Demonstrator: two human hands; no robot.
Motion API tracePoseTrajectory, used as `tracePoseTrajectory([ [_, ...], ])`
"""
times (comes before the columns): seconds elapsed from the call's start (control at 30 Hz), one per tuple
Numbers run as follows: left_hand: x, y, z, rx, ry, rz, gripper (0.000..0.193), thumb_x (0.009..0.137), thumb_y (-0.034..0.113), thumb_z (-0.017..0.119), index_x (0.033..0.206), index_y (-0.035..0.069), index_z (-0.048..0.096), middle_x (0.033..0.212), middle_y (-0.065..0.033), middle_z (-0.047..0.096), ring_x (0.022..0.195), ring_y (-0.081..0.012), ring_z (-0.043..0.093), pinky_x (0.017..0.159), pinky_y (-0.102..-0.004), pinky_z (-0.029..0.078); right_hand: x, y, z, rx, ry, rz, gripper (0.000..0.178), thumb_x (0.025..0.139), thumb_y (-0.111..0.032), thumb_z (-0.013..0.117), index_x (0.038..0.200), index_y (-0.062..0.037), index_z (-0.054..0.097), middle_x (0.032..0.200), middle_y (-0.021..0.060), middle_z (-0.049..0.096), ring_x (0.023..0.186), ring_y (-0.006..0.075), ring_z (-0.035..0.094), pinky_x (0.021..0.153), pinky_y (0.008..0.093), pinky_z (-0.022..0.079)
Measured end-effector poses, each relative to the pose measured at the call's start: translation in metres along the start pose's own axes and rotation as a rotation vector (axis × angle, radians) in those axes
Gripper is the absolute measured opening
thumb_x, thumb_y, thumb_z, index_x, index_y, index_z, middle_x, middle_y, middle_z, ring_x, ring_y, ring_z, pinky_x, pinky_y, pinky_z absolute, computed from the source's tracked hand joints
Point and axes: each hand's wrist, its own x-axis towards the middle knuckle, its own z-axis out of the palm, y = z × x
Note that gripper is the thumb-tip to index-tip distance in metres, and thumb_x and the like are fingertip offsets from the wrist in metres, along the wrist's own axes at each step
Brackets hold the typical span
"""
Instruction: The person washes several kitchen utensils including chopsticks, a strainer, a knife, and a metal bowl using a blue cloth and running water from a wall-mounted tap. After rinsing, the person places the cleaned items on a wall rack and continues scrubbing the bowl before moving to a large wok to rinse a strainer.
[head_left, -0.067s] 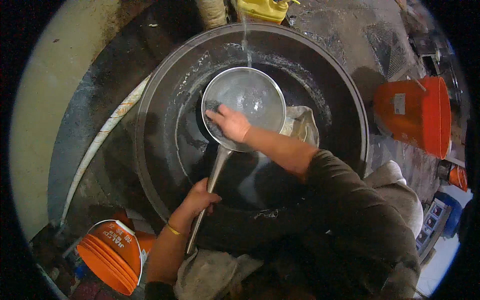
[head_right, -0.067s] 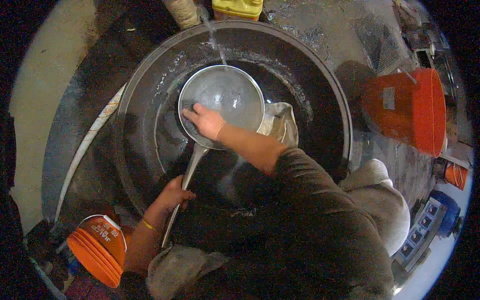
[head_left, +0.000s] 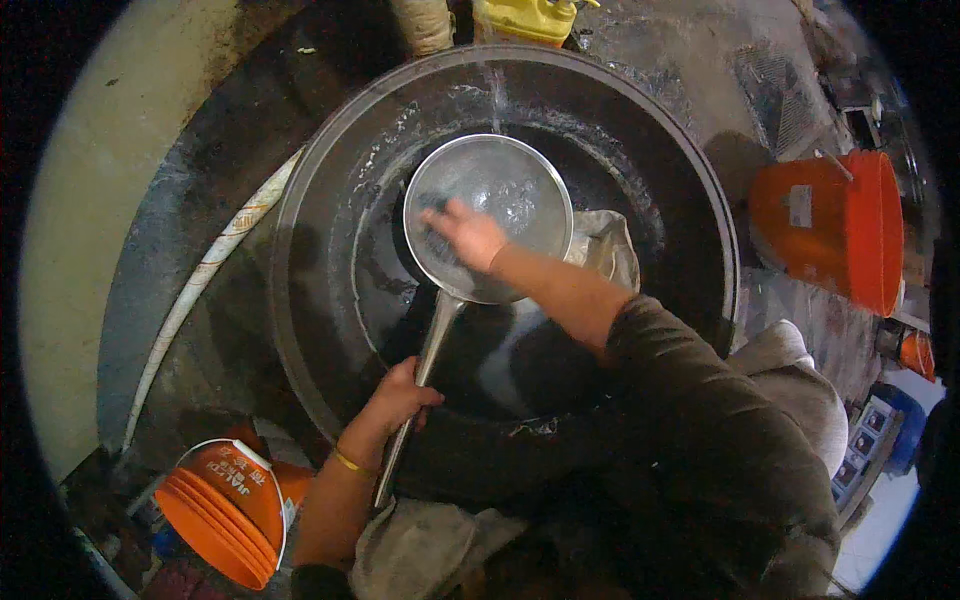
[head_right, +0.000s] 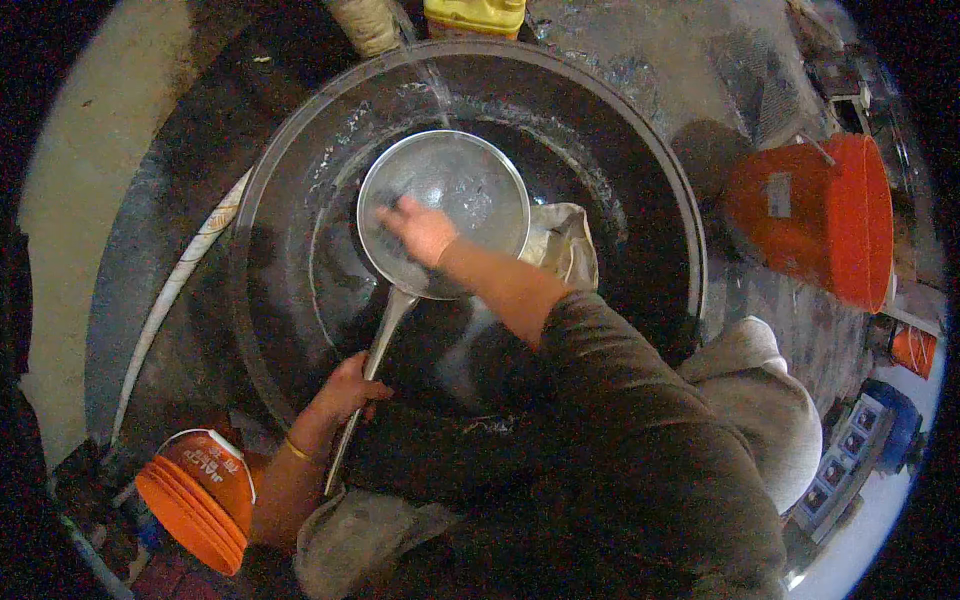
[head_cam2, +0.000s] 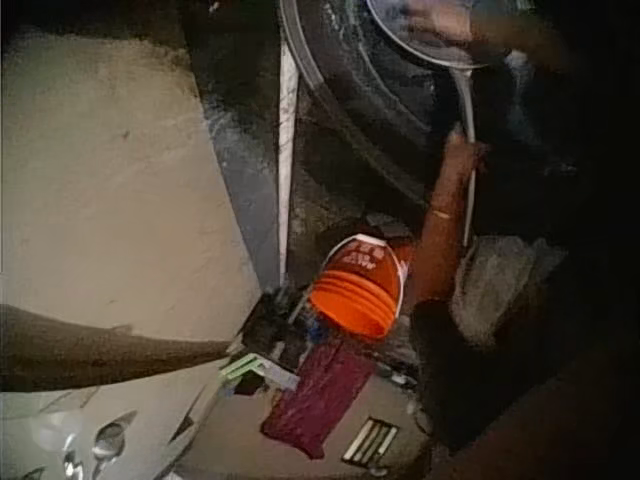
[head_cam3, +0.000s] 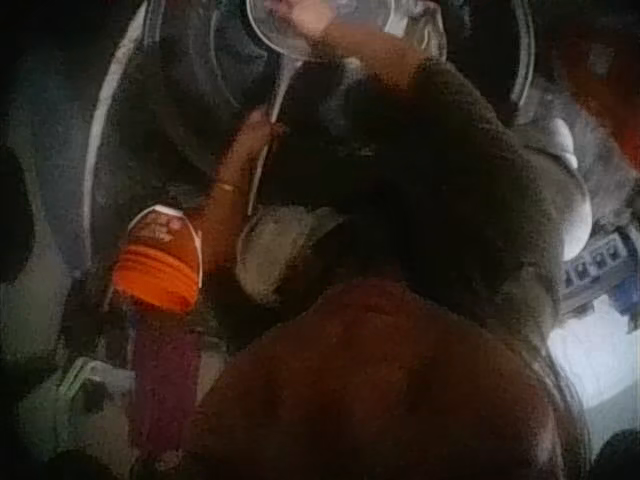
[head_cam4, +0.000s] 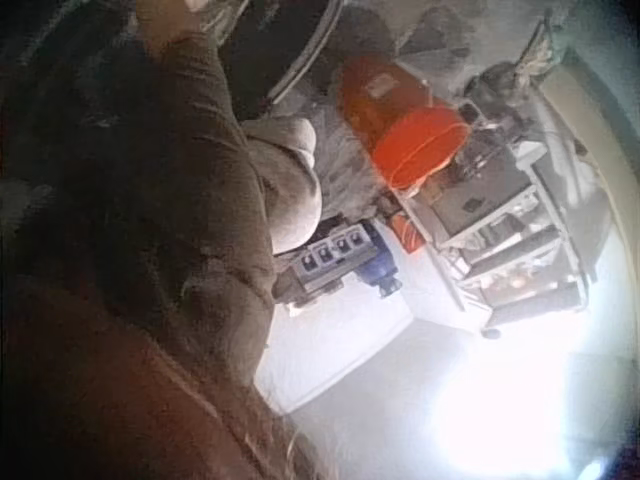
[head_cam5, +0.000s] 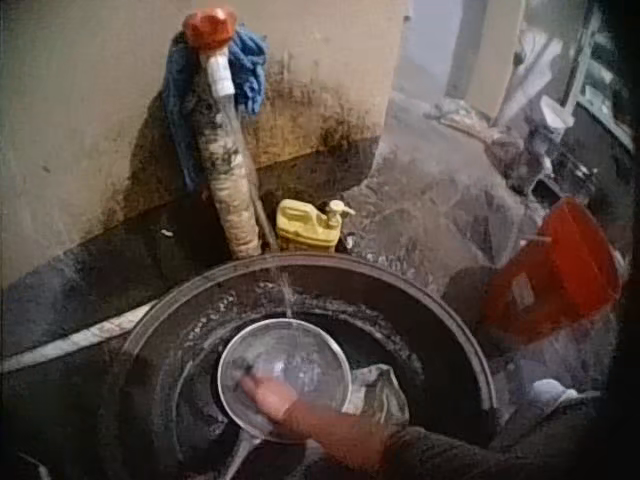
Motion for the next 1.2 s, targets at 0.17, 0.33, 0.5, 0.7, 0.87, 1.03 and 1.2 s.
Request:
tracePoseTrajectory([
  [0.17, 0.003, -0.007, -0.003, -0.006, -0.019, 0.033, 0.043, 0.069, 0.0, 0.067, 0.108, -0.001, 0.049, 0.073, -0.0063, 0.055, 0.049, -0.015, 0.052, 0.04, -0.0294, 0.043, -0.015, 0.045, -0.022, -0.134, 0.109, 0.414, 0.025, 0.087, -0.026, 0.051, 0.105, -0.0158, 0.063, 0.1, 0.0169, 0.056, 0.093, 0.0338, 0.059, 0.079, 0.043, 0.049],
  [0.33, -0.001, -0.011, -0.006, 0.12, 0.093, 0.145, 0.039, 0.067, 0.003, 0.067, 0.101, -0.002, 0.05, 0.074, -0.0091, 0.055, 0.049, -0.0184, 0.054, 0.043, -0.0323, 0.044, -0.047, 0.092, -0.063, -0.033, -0.41, 0.357, 0.048, 0.084, -0.047, 0.053, 0.115, -0.0117, 0.061, 0.111, 0.0204, 0.056, 0.095, 0.0334, 0.059, 0.081, 0.0417, 0.048],
  [0.5, -0.036, 0.002, 0.0, 0.739, 0.417, 0.318, 0.049, 0.069, 0.006, 0.063, 0.114, -0.001, 0.045, 0.082, -0.025, 0.061, 0.077, -0.0407, 0.06, 0.069, -0.0477, 0.048, -0.04, 0.056, -0.147, 1.005, 0.048, 0.798, 0.092, 0.077, -0.073, 0.047, 0.136, -0.0041, 0.034, 0.136, 0.0227, 0.039, 0.119, 0.0373, 0.045, 0.095, 0.0511, 0.037],
  [0.7, -0.089, 0.03, 0.003, 1.117, 0.838, 0.559, 0.057, 0.072, 0.004, 0.059, 0.126, 0.0, 0.043, 0.08, -0.0183, 0.06, 0.067, -0.0354, 0.061, 0.063, -0.043, 0.05, -0.009, 0.018, -0.235, 1.64, 0.322, 0.778, 0.051, 0.089, -0.043, 0.054, 0.122, -0.0047, 0.046, 0.117, 0.0209, 0.053, 0.105, 0.0337, 0.056, 0.079, 0.0454, 0.053],
  [0.87, -0.099, 0.054, -0.013, 1.129, 1.134, 0.843, 0.06, 0.071, 0.0, 0.058, 0.13, 0.005, 0.043, 0.079, -0.0152, 0.055, 0.07, -0.0333, 0.06, 0.064, -0.0395, 0.049, -0.013, 0.017, -0.262, 1.825, 0.368, 0.724, 0.026, 0.091, -0.015, 0.051, 0.111, 0.0018, 0.053, 0.103, 0.0142, 0.062, 0.092, 0.0284, 0.062, 0.082, 0.0408, 0.052],
  [1.03, -0.088, 0.101, -0.028, -0.101, 0.253, 0.635, 0.062, 0.08, 0.005, 0.065, 0.133, 0.002, 0.034, 0.085, -0.0066, 0.056, 0.072, -0.0187, 0.057, 0.067, -0.0319, 0.047, -0.039, 0.007, -0.282, 1.874, 0.346, 0.24, 0.048, 0.087, -0.014, 0.056, 0.131, 0.0003, 0.042, 0.125, 0.0161, 0.053, 0.112, 0.0272, 0.054, 0.096, 0.0394, 0.043],
  [1.2, -0.077, 0.171, -0.015, -0.561, -0.281, 0.628, 0.045, 0.089, 0.026, 0.058, 0.122, -0.001, 0.044, 0.088, -0.0132, 0.062, 0.068, -0.023, 0.063, 0.058, -0.0318, 0.053, -0.048, 0.012, -0.284, 1.947, 0.245, -0.001, 0.059, 0.084, -0.012, 0.059, 0.137, -0.0016, 0.035, 0.132, 0.013, 0.048, 0.118, 0.0269, 0.049, 0.102, 0.0395, 0.038],
])
